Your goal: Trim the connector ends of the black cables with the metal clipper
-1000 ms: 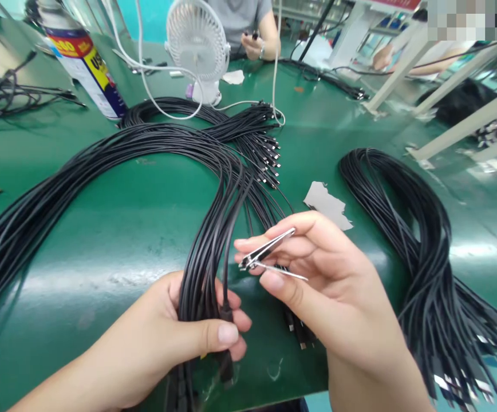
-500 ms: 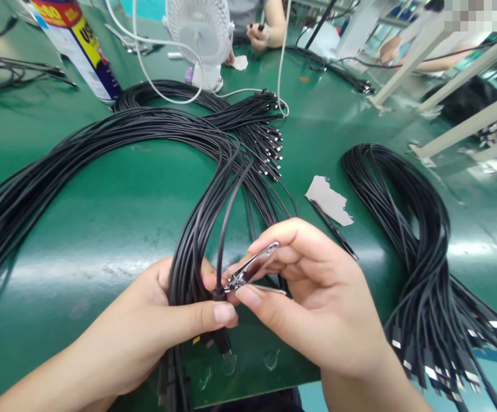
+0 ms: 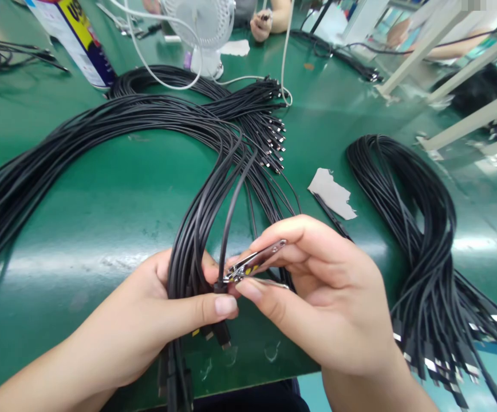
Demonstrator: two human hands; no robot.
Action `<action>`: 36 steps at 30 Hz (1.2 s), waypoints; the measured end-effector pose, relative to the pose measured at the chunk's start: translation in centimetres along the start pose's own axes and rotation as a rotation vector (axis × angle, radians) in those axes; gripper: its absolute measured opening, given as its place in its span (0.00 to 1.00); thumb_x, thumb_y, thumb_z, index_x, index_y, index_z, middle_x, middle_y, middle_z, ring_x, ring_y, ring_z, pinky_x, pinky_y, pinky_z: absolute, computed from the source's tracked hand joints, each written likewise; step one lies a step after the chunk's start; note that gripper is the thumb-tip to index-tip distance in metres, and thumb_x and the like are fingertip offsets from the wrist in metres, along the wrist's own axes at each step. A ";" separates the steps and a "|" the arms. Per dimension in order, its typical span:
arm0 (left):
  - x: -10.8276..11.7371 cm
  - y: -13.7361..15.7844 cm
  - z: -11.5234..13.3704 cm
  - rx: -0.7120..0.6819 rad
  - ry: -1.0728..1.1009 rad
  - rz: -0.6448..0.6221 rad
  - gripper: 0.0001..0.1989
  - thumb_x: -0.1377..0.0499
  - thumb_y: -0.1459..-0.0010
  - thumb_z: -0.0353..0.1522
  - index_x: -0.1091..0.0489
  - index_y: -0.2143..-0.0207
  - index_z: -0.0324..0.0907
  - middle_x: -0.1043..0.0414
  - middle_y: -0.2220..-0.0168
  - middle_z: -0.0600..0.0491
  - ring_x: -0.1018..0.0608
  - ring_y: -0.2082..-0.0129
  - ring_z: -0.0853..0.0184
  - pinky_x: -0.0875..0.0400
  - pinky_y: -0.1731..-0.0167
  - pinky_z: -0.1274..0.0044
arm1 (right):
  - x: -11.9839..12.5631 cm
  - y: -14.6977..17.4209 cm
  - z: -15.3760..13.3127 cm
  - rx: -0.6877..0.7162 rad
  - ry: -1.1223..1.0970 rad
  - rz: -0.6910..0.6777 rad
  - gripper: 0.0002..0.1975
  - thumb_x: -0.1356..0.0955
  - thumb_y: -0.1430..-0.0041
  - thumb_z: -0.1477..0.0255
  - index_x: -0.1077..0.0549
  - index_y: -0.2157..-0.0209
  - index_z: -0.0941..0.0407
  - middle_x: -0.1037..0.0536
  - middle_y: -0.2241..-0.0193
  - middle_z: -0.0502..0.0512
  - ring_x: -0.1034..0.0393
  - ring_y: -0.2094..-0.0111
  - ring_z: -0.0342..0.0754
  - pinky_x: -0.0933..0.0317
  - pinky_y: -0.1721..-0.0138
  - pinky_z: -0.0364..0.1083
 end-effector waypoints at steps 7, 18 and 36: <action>0.0 -0.2 0.1 0.004 0.045 -0.012 0.10 0.25 0.58 0.24 0.21 0.75 0.43 0.26 0.76 0.61 0.28 0.76 0.76 0.33 0.74 0.84 | -0.4 0.2 -0.3 -0.033 0.010 0.044 0.10 0.26 0.42 0.80 0.21 0.62 0.50 0.15 0.70 0.49 0.18 0.69 0.45 0.24 0.67 0.37; -0.3 -0.1 0.4 0.168 0.274 -0.216 0.06 0.27 0.49 0.30 0.20 0.70 0.39 0.18 0.71 0.53 0.18 0.72 0.71 0.25 0.67 0.80 | 1.7 -1.1 0.3 -0.035 -0.200 -0.117 0.07 0.26 0.40 0.71 0.21 0.59 0.51 0.14 0.67 0.53 0.17 0.66 0.49 0.22 0.65 0.44; -0.3 -0.5 -0.2 0.029 0.261 0.032 0.14 0.23 0.65 0.23 0.24 0.78 0.40 0.24 0.77 0.61 0.26 0.74 0.75 0.34 0.69 0.82 | 0.0 0.0 0.0 0.118 0.060 -0.028 0.14 0.25 0.43 0.78 0.22 0.57 0.49 0.15 0.65 0.52 0.17 0.67 0.50 0.20 0.65 0.43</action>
Point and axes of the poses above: each hand's wrist, its own y-axis away from the middle knuckle, its own x-axis out of the back of the hand, z = x × y, the point moved 2 cm from there along -y, towards the middle knuckle
